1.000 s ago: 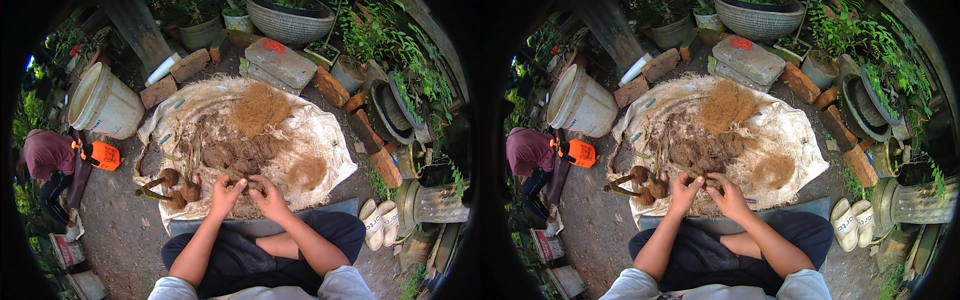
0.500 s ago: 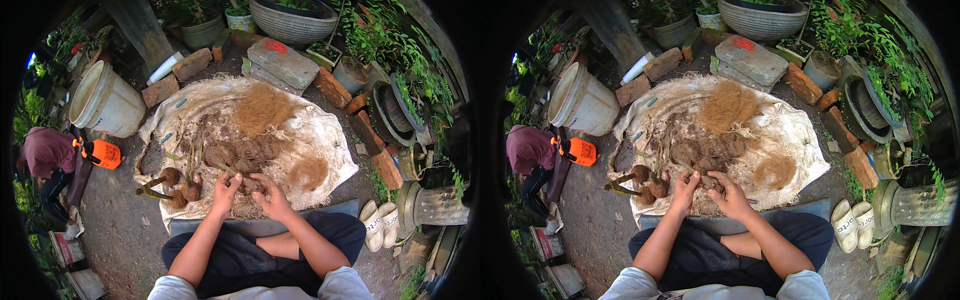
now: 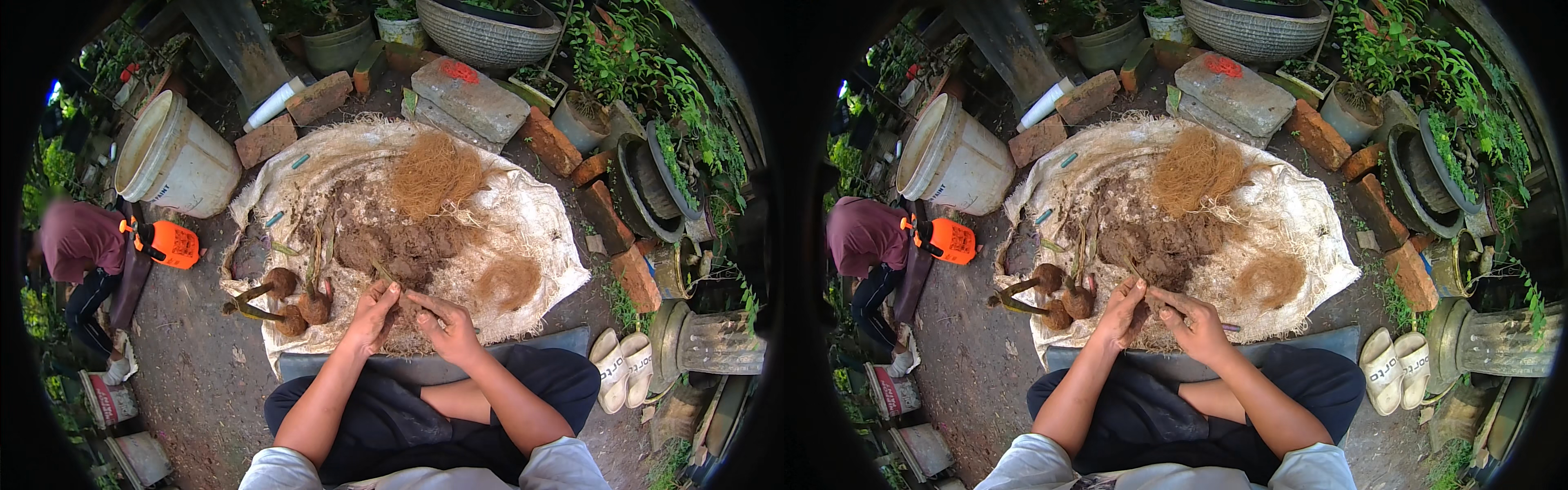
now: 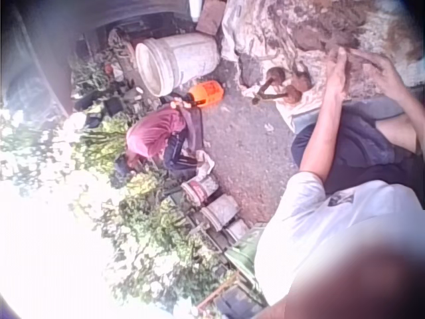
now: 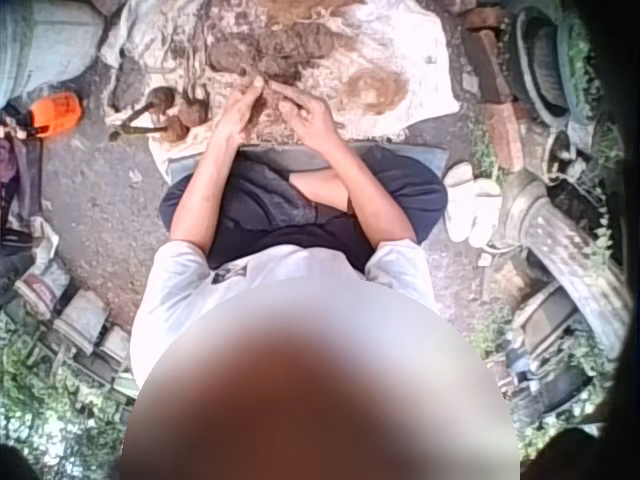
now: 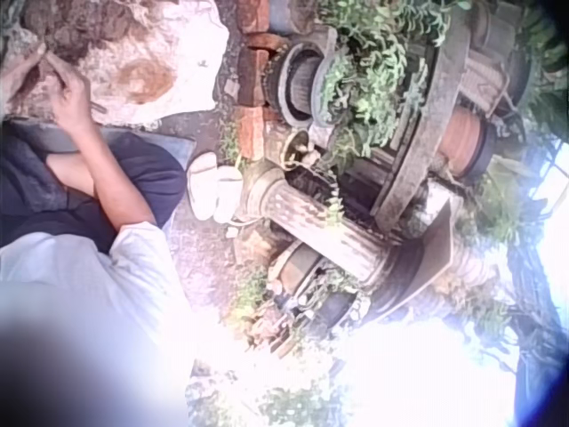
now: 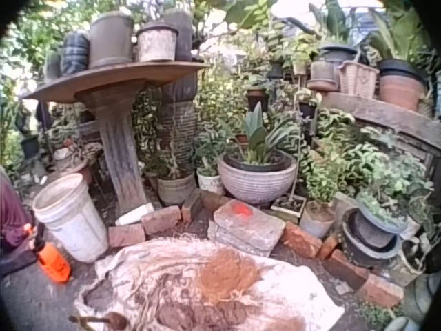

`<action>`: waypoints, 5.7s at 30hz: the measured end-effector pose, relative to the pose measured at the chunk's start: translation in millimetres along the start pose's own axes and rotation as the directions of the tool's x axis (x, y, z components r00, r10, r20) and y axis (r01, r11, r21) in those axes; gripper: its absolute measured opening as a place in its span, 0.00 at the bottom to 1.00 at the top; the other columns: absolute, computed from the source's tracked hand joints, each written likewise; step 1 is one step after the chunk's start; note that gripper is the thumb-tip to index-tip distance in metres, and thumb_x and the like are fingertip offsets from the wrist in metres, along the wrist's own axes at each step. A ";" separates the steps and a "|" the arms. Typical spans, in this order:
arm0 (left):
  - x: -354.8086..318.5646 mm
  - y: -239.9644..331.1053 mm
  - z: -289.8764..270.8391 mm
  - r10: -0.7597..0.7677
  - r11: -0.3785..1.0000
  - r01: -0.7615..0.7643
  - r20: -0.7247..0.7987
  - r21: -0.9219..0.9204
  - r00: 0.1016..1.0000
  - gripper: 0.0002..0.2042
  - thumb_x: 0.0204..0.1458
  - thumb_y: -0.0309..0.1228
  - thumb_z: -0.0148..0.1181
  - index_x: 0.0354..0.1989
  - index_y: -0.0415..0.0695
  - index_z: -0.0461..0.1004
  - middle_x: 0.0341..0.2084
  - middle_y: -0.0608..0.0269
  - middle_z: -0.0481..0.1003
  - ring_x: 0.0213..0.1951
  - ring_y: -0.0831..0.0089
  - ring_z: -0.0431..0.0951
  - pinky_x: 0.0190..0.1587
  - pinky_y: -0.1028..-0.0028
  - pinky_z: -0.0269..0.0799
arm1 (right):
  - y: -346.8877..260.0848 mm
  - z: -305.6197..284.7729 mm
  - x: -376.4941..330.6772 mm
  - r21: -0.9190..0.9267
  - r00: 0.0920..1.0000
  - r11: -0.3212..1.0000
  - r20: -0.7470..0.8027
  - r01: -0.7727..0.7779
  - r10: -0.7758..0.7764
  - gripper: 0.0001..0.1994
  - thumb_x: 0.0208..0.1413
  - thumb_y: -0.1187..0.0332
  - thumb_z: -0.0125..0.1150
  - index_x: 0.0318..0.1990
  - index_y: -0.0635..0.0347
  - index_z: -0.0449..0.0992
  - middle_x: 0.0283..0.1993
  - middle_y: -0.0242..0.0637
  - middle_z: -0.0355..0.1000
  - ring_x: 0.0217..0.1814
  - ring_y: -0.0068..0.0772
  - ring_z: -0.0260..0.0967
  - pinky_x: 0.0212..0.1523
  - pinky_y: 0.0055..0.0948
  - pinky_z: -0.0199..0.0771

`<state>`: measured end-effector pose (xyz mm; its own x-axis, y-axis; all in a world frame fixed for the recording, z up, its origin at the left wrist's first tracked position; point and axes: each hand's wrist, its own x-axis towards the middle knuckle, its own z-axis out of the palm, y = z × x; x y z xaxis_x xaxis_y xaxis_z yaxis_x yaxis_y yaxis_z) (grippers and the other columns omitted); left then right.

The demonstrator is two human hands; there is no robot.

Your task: The person sits on the ground and handles several plant bulbs and soil on a sack. They pick up a bulb, inspect it, and then mix soil with their hands, preparing the material for planting.

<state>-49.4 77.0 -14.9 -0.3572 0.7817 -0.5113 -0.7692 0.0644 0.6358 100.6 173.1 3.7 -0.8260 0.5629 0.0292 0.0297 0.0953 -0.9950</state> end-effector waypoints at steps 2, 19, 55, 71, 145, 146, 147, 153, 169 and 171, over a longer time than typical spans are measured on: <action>-0.3 -1.2 1.3 0.047 0.999 -0.047 -0.007 -0.027 0.999 0.10 0.66 0.34 0.56 0.49 0.43 0.71 0.38 0.66 0.78 0.39 0.79 0.78 0.41 0.76 0.75 | -1.0 5.4 0.3 0.082 0.983 0.996 -0.174 -0.037 0.051 0.19 0.64 0.63 0.61 0.58 0.62 0.76 0.48 0.42 0.78 0.40 0.25 0.73 0.44 0.28 0.74; -9.9 -29.9 4.1 0.123 0.980 -0.109 -0.076 0.164 0.990 0.15 0.67 0.42 0.52 0.53 0.45 0.66 0.47 0.61 0.76 0.46 0.73 0.78 0.46 0.72 0.73 | -3.2 -1.3 -10.7 -0.319 0.953 0.943 -0.241 0.099 -0.182 0.13 0.54 0.71 0.68 0.46 0.66 0.81 0.44 0.48 0.79 0.46 0.47 0.79 0.48 0.37 0.77; -63.5 76.5 -20.8 0.465 0.876 -0.462 0.012 0.137 0.885 0.28 0.66 0.28 0.51 0.73 0.40 0.51 0.57 0.54 0.73 0.45 0.77 0.77 0.46 0.75 0.75 | 28.7 29.4 42.1 -0.871 1.000 0.492 0.007 0.019 -0.027 0.34 0.60 0.58 0.61 0.72 0.54 0.59 0.71 0.52 0.58 0.73 0.57 0.52 0.72 0.53 0.51; -57.4 39.6 4.5 0.614 0.651 -0.664 0.259 0.369 0.746 0.13 0.62 0.32 0.57 0.51 0.38 0.73 0.40 0.60 0.77 0.46 0.75 0.75 0.53 0.72 0.69 | 47.7 45.2 52.3 -0.878 0.997 0.476 -0.063 -0.040 -0.033 0.29 0.50 0.70 0.67 0.63 0.59 0.69 0.61 0.46 0.67 0.67 0.52 0.58 0.67 0.51 0.51; 8.6 -13.5 -8.0 0.435 0.435 -0.287 0.080 0.853 0.897 0.13 0.55 0.35 0.65 0.32 0.35 0.75 0.25 0.52 0.70 0.27 0.57 0.71 0.32 0.64 0.66 | 40.4 6.9 11.9 -0.143 0.964 0.982 -0.251 -0.126 0.087 0.21 0.61 0.58 0.65 0.52 0.68 0.73 0.46 0.50 0.77 0.48 0.47 0.77 0.50 0.39 0.74; 9.1 -13.4 -8.7 0.444 0.451 -0.323 0.105 0.832 0.890 0.13 0.55 0.35 0.66 0.32 0.35 0.74 0.25 0.53 0.69 0.27 0.59 0.70 0.31 0.65 0.65 | 41.7 7.2 12.3 -0.153 0.965 0.984 -0.259 -0.093 0.051 0.21 0.60 0.58 0.65 0.51 0.68 0.74 0.46 0.50 0.77 0.47 0.46 0.77 0.49 0.39 0.74; 9.7 -13.6 -9.3 0.454 0.453 -0.348 0.124 0.820 0.882 0.13 0.55 0.34 0.66 0.31 0.35 0.74 0.24 0.54 0.68 0.26 0.61 0.69 0.31 0.66 0.64 | 43.1 6.9 13.3 -0.160 0.963 0.985 -0.269 -0.070 0.025 0.21 0.60 0.58 0.65 0.51 0.68 0.74 0.46 0.50 0.77 0.47 0.45 0.77 0.49 0.39 0.74; 11.2 -16.1 -10.4 0.465 0.480 -0.402 0.163 0.779 0.870 0.11 0.55 0.30 0.65 0.28 0.36 0.71 0.23 0.64 0.62 0.27 0.74 0.61 0.31 0.71 0.58 | 43.8 -5.0 14.5 -0.178 0.980 0.964 -0.069 -0.197 0.188 0.19 0.61 0.57 0.65 0.47 0.67 0.77 0.41 0.51 0.78 0.44 0.45 0.78 0.47 0.39 0.75; 9.5 -20.0 -7.1 0.471 0.487 -0.354 0.101 0.798 0.876 0.14 0.58 0.33 0.63 0.26 0.38 0.70 0.21 0.66 0.62 0.26 0.76 0.60 0.29 0.70 0.57 | 35.5 -0.4 14.3 -0.272 0.982 0.949 -0.146 -0.158 0.122 0.13 0.62 0.66 0.59 0.43 0.71 0.77 0.37 0.55 0.77 0.40 0.53 0.77 0.42 0.42 0.74; 10.7 -21.3 -9.7 0.451 0.514 -0.324 0.071 0.794 0.890 0.13 0.58 0.33 0.63 0.28 0.37 0.72 0.21 0.64 0.64 0.26 0.76 0.62 0.29 0.70 0.59 | 32.9 -1.3 14.3 -0.291 0.988 0.946 -0.108 -0.141 0.114 0.13 0.62 0.66 0.59 0.42 0.71 0.77 0.36 0.56 0.76 0.40 0.55 0.77 0.42 0.43 0.74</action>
<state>-42.0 78.0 -39.5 -0.6267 0.7688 -0.1272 0.1415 0.2727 0.9516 90.4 185.4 -28.5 -0.7513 0.6557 -0.0746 0.3088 0.2494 -0.9179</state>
